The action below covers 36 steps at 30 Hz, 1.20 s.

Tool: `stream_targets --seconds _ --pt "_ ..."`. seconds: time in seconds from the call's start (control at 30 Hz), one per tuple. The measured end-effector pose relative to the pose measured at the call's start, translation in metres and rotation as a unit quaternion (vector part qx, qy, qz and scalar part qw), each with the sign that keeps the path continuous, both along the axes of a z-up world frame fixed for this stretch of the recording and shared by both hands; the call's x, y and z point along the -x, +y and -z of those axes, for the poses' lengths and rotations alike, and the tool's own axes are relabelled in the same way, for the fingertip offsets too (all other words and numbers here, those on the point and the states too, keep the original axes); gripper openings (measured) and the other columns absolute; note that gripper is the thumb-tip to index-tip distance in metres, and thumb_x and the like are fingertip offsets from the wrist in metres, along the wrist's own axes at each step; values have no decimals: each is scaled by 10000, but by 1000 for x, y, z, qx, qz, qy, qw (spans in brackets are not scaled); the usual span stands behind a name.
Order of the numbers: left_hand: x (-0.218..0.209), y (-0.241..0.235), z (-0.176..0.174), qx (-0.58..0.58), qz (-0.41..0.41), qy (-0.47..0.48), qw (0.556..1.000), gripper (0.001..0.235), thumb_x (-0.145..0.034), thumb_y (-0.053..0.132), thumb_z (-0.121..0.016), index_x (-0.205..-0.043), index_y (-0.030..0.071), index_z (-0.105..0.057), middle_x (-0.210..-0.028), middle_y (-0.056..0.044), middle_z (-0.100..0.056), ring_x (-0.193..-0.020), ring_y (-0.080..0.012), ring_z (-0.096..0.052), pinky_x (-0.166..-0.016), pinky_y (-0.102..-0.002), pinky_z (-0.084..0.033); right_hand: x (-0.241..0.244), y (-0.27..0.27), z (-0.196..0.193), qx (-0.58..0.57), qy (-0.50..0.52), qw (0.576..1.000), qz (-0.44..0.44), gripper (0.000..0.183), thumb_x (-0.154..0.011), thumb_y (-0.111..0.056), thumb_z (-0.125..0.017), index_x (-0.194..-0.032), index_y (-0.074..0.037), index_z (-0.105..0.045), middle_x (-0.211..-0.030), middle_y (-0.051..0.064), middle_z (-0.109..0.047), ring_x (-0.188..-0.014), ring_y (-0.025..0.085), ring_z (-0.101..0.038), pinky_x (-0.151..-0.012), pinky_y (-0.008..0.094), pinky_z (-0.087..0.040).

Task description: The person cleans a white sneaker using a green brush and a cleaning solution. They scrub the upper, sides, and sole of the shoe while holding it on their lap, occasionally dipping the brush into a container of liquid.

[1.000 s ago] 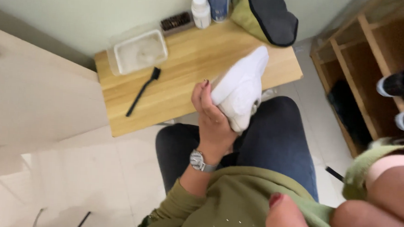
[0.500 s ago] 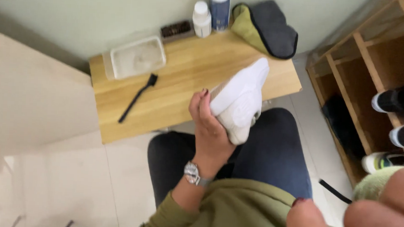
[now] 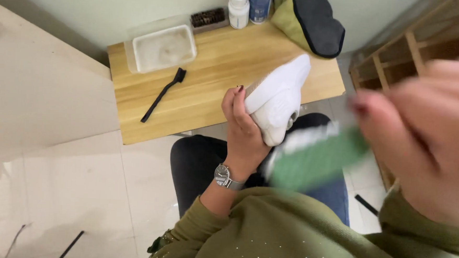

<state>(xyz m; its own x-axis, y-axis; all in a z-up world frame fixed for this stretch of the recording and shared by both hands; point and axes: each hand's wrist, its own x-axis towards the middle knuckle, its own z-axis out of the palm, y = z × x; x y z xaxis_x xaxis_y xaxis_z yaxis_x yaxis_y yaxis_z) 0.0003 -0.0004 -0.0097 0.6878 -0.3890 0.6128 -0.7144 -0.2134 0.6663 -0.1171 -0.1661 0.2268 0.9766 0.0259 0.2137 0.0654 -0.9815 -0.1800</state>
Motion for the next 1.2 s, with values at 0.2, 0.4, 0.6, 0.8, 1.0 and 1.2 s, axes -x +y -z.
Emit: stream_targets --seconds 0.2,0.4,0.6,0.8,1.0,1.2 --pt "-4 -2 -4 -9 -10 -10 1000 991 -740 94 -851 -1470 -86 -205 -1419 -281 -299 -1320 -495 -452 -1059 -544 -507 -41 -31 229 -151 -226 956 111 662 -1064 -239 -736 -511 -167 -380 -472 22 -378 -503 369 -489 -514 425 -346" --pt "-2 -6 -7 -12 -18 -27 999 984 -727 90 -858 -1461 -88 -227 -1403 -277 -319 -1266 -498 -518 -1040 -537 -528 -37 -23 260 -123 -275 946 121 596 -1026 -199 -752 -518 -185 -442 -487 27 -413 -474 329 -500 -496 413 -395" --pt "-4 -4 -4 -5 -12 -15 1000 1000 -701 59 -846 -1459 -85 -211 -1383 -287 -321 -1245 -527 -527 -1008 -557 -546 -39 -47 289 288 -288 909 87 183 -1017 -145 -544 -1126 -115 -688 -742 90 -460 -599 296 -481 -487 443 -349" --pt "-8 0 -17 -6 12 12 1000 1016 -696 20 -832 -1471 -79 -183 -1396 -283 -288 -1262 -531 -507 -1020 -567 -541 -67 -58 273 -36 -275 948 154 420 -1103 -197 -651 -723 -60 -539 -549 145 -470 -633 437 -592 -524 459 -393" --pt "-5 1 -18 -7 5 18 1000 1021 -681 11 -840 -1460 -82 -185 -1391 -288 -292 -1250 -543 -521 -992 -563 -565 -70 -68 290 23 -287 949 131 347 -1078 -140 -656 -776 -21 -530 -576 148 -415 -578 450 -535 -486 492 -356" --pt "-5 0 -15 -14 -1 -5 1000 1045 -663 27 -863 -1460 -90 -196 -1379 -290 -314 -1239 -533 -521 -988 -561 -557 -49 -72 319 215 -343 914 41 434 -920 -47 -509 -1303 -136 -692 -783 63 -478 -610 277 -516 -453 403 -384"
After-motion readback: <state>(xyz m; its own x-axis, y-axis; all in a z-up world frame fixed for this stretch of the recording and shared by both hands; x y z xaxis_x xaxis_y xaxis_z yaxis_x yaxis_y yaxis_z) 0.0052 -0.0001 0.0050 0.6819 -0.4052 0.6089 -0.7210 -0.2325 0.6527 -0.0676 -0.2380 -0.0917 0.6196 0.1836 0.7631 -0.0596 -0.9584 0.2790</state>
